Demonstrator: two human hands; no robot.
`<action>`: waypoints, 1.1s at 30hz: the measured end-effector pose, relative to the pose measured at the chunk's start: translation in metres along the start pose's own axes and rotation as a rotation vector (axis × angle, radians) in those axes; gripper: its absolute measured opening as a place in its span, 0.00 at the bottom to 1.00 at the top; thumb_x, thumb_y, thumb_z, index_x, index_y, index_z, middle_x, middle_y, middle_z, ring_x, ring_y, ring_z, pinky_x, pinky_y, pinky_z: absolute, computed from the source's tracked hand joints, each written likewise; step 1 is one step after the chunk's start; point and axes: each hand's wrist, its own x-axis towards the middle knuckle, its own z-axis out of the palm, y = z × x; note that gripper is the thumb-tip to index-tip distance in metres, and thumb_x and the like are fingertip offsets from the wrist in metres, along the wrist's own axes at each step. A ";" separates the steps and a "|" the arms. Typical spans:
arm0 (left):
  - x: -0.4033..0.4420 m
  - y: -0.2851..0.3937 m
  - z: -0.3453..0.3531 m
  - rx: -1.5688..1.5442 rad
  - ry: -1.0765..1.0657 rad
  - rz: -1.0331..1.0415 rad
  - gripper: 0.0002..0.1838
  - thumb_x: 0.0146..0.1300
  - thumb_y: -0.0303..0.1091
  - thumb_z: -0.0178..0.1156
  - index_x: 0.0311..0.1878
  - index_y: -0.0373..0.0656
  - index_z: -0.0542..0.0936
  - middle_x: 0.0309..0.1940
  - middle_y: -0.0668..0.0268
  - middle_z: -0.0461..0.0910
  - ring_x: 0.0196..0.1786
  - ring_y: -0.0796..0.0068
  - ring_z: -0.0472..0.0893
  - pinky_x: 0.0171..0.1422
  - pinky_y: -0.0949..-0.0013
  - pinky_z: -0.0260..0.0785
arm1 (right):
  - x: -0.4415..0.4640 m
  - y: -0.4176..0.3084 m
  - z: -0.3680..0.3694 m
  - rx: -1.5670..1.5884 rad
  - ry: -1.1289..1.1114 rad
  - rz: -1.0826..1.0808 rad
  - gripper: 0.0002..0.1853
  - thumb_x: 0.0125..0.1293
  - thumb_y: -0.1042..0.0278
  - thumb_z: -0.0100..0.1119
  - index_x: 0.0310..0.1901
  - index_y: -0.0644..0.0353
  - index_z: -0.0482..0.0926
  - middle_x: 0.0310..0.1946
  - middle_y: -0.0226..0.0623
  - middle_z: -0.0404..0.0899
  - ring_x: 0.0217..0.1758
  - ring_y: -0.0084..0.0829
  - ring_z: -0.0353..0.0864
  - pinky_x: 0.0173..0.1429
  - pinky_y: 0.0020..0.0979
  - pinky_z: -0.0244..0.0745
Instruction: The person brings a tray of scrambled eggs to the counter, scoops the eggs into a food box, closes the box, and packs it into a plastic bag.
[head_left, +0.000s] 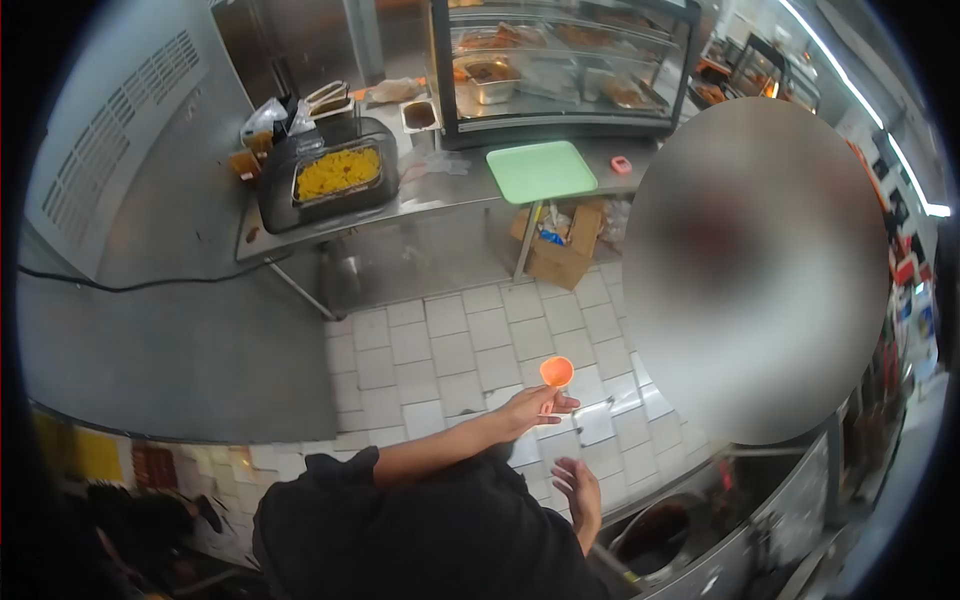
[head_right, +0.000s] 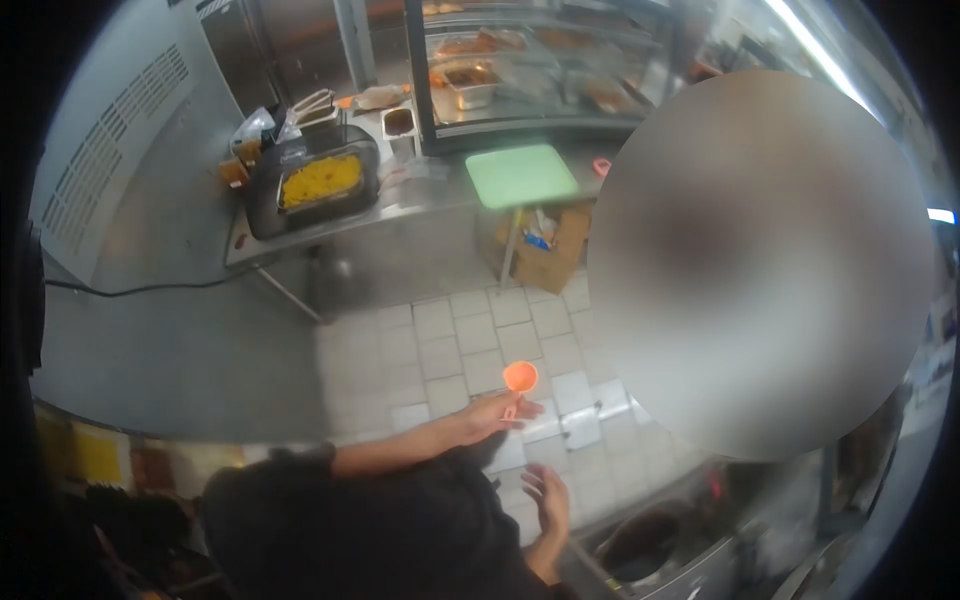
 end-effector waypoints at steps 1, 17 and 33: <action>0.021 0.002 0.009 -0.019 0.027 0.022 0.20 0.77 0.50 0.38 0.38 0.46 0.72 0.61 0.59 0.75 0.64 0.67 0.71 0.65 0.61 0.66 | 0.015 -0.032 0.009 -0.062 -0.037 -0.058 0.29 0.74 0.46 0.46 0.58 0.68 0.73 0.53 0.46 0.79 0.53 0.38 0.79 0.55 0.37 0.74; 0.023 0.117 -0.126 -0.330 0.701 0.534 0.09 0.74 0.44 0.48 0.42 0.51 0.72 0.59 0.66 0.73 0.61 0.71 0.71 0.65 0.62 0.63 | 0.290 -0.239 0.109 -0.193 -0.592 0.172 0.22 0.74 0.57 0.51 0.57 0.68 0.72 0.49 0.44 0.80 0.48 0.32 0.81 0.57 0.34 0.75; -0.030 0.177 -0.223 -0.757 1.178 0.805 0.13 0.74 0.46 0.50 0.45 0.47 0.75 0.54 0.63 0.76 0.56 0.71 0.75 0.58 0.65 0.68 | 0.439 -0.214 0.522 0.006 -0.802 0.505 0.30 0.73 0.55 0.49 0.70 0.61 0.55 0.72 0.43 0.57 0.66 0.43 0.68 0.64 0.44 0.69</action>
